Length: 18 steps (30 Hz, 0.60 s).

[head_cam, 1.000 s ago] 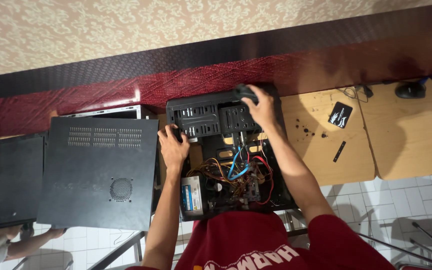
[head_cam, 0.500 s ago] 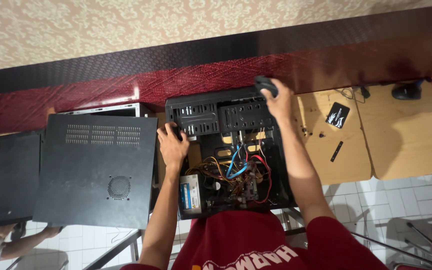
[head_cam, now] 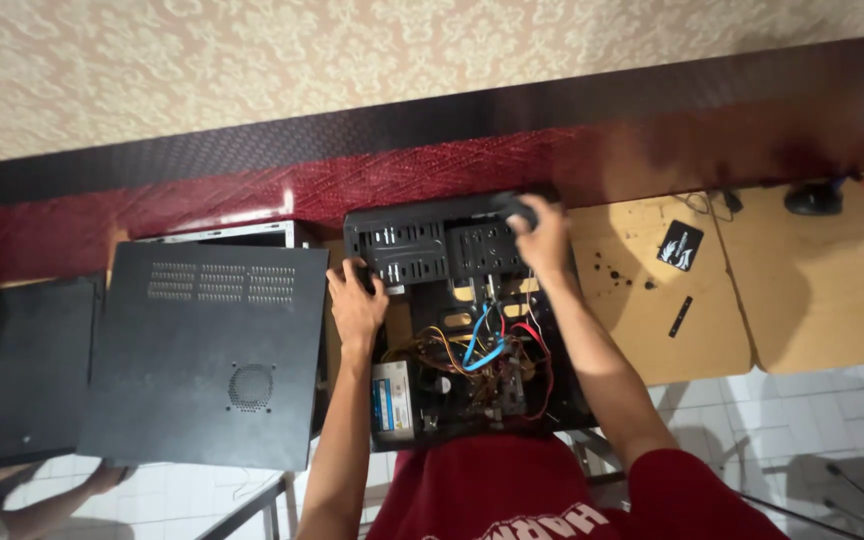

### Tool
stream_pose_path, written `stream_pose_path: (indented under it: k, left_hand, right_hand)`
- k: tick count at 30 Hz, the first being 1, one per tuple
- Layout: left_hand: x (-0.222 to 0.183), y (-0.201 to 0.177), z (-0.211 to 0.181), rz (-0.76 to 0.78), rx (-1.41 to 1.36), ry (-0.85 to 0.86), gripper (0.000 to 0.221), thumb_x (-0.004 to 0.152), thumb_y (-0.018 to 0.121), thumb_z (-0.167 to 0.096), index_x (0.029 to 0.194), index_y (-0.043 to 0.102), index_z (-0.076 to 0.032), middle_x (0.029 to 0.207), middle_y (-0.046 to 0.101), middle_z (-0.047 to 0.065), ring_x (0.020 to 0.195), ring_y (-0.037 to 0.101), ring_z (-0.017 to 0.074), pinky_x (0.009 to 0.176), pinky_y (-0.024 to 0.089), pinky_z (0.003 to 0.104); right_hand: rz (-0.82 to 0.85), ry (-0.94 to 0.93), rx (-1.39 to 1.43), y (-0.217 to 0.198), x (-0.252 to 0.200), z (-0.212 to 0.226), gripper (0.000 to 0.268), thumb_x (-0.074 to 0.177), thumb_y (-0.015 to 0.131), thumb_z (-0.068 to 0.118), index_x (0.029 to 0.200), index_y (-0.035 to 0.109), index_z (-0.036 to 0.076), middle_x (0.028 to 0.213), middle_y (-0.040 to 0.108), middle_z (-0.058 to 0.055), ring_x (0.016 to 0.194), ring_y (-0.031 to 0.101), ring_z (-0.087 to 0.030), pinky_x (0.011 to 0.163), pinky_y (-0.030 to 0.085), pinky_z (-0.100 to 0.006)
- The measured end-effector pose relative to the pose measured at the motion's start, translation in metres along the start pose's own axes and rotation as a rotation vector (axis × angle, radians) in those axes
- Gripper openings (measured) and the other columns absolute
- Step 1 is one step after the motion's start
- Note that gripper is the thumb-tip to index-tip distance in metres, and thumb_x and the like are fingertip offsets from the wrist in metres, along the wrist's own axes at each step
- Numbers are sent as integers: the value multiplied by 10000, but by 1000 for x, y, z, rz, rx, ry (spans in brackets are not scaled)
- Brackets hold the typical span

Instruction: Disassembling a computer case by removing screws and extracting internal components

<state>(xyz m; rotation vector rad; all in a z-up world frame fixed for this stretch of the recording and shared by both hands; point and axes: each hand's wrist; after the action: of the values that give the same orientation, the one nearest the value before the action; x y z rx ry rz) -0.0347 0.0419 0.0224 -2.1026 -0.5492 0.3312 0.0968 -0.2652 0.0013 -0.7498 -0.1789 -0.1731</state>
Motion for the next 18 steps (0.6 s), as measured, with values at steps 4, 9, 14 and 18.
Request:
stream_pose_path:
  k: [4,9,14,18]
  left_hand:
    - [-2,0,-5,-21,85,20,286,921,574,-326,1172,463,-246,1201,457,115,1168,591,395,826,613,553]
    - [-3,-5,-11,-39,101,38,288,919,570,-307,1178,470,-229,1177,463,127,1144,594,407,813,613,555]
    - [-1,-1,-3,-17,95,7,299,911,568,-367,1170,461,-263,1232,450,94,1199,579,371,826,614,540]
    - [-2,-3,-2,-15,51,-1,302,907,573,-354,1169,455,-264,1227,451,91,1182,588,385,827,612,554]
  right_hand:
    - [-261,5,20,-16,2,-10,372,841,857,212,1190,742,157,910,691,-210,900,696,-427,850,533,-466]
    - [-277,-29,70,29,-17,34,370,816,867,215,1144,739,99,890,705,-235,869,679,-473,815,533,-511]
    - [-91,-209,39,97,-30,70,385,821,829,248,1192,737,199,984,747,-91,947,669,-337,897,496,-447]
    - [-8,-248,-2,117,-22,78,356,810,822,188,1156,740,211,993,741,-62,946,631,-305,884,492,-407]
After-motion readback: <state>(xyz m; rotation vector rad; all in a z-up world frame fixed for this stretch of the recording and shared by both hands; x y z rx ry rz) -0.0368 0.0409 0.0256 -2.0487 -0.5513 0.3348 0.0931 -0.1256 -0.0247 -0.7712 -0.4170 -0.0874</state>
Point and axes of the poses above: each hand's wrist, its own x-axis towards the middle knuckle, its own y-axis out of the palm, z = x × y
